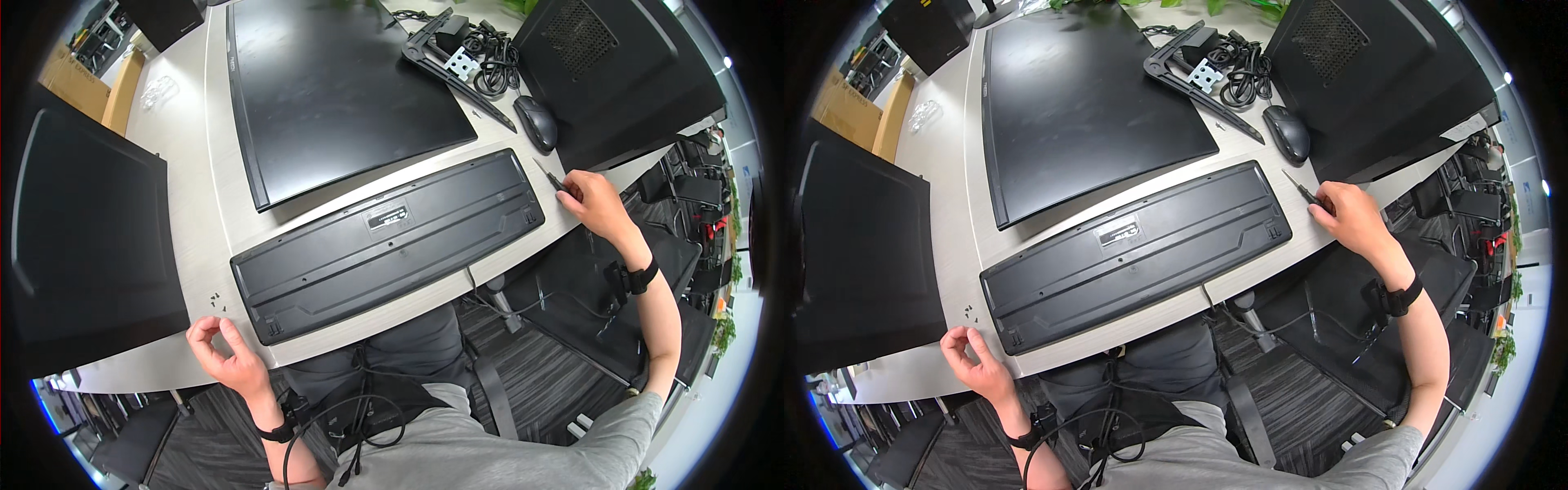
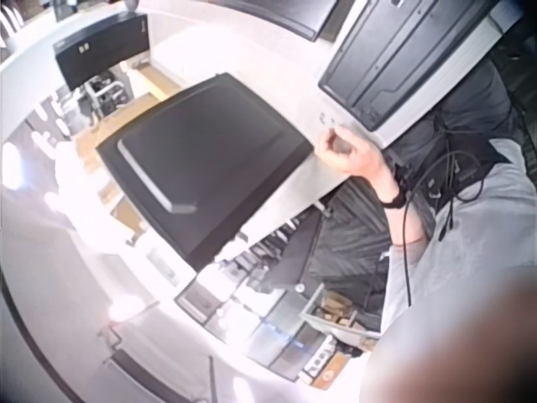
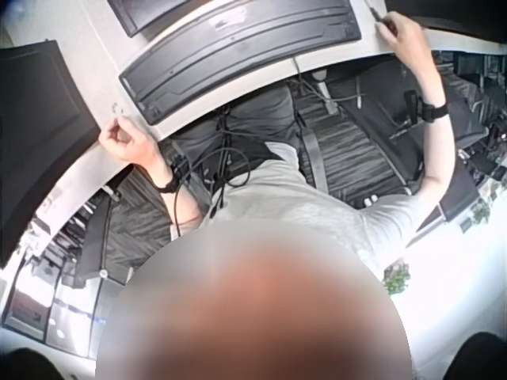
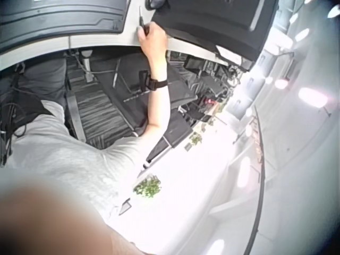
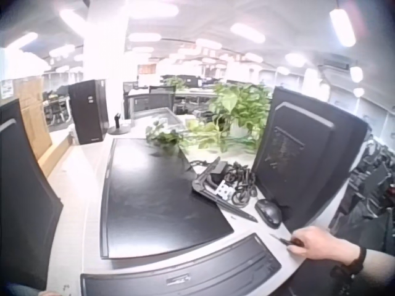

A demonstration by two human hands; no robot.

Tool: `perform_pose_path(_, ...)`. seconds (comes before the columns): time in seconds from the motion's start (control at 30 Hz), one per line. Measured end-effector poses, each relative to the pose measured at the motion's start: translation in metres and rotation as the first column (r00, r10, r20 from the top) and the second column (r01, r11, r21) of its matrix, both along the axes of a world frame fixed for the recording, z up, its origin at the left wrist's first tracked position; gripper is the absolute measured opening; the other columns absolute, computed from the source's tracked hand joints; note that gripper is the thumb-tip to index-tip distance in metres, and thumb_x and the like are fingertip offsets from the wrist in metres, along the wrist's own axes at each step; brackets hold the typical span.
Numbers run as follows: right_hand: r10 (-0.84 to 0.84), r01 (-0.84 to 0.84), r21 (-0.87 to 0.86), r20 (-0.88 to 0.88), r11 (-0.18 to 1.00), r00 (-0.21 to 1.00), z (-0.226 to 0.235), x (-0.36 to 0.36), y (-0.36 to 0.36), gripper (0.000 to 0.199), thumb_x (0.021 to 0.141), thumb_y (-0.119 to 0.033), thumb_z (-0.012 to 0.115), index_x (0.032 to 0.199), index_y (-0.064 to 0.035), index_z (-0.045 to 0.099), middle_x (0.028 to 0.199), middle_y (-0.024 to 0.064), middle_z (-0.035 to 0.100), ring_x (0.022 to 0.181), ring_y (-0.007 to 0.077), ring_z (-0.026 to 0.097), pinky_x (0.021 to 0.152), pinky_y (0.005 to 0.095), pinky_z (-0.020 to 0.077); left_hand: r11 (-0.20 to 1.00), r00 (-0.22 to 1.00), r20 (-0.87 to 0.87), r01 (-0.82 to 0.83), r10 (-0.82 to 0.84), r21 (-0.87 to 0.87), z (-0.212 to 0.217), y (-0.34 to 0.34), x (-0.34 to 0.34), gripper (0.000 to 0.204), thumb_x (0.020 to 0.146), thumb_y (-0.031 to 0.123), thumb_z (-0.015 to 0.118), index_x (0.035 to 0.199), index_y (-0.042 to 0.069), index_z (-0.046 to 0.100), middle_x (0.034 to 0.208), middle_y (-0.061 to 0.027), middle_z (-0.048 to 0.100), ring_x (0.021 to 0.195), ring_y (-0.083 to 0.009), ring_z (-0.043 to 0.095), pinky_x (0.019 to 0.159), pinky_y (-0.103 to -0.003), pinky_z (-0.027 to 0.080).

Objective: Disassembling a computer keyboard using a screwdriver to remove screws from the back.

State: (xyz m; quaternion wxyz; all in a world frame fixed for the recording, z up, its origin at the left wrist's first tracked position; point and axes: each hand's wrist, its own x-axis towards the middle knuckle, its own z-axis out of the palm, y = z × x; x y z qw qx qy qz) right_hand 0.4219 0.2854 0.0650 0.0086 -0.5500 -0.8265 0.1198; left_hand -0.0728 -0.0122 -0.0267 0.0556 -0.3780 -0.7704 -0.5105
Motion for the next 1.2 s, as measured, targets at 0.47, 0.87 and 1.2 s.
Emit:
perform_pose_path(0.47,0.022,-0.022,0.002,-0.014,1.0,1.0,0.001,-0.002,-0.001,0.025,0.093,-0.022,0.076,0.096,0.0017,0.068,0.083,0.0166,0.07,0.074,0.0356,0.068,0.068,0.0451,0.0527,0.999,0.995,-0.097,0.024,-0.026,-0.027,0.003,0.002,0.001,0.01,0.101,0.005,0.07,0.102,0.0,0.062,0.098,-0.0094,0.062,0.084,-0.0202,0.059,0.078,-0.034,0.051)
perform_pose_path(0.87,0.022,-0.025,-0.052,-0.049,0.998,0.999,0.0,0.001,0.001,0.027,0.094,-0.021,0.075,0.099,0.0039,0.067,0.086,0.0225,0.073,0.081,0.0404,0.072,0.072,0.046,0.0554,0.999,0.99,-0.136,0.018,-0.022,-0.029,0.008,0.003,0.007,0.009,0.097,0.0,0.071,0.095,0.0,0.063,0.09,-0.0085,0.062,0.077,-0.02,0.057,0.072,-0.033,0.049)
perform_pose_path(1.2,0.089,-0.089,0.008,-0.032,0.996,0.996,-0.01,0.009,0.006,0.028,0.096,-0.021,0.074,0.099,0.005,0.066,0.083,0.0213,0.073,0.076,0.035,0.071,0.071,0.0434,0.0546,0.998,0.988,-0.142,0.059,-0.062,-0.025,0.007,0.002,0.006,0.008,0.097,0.0,0.071,0.097,0.0,0.063,0.091,-0.009,0.062,0.078,-0.0208,0.057,0.073,-0.033,0.049)
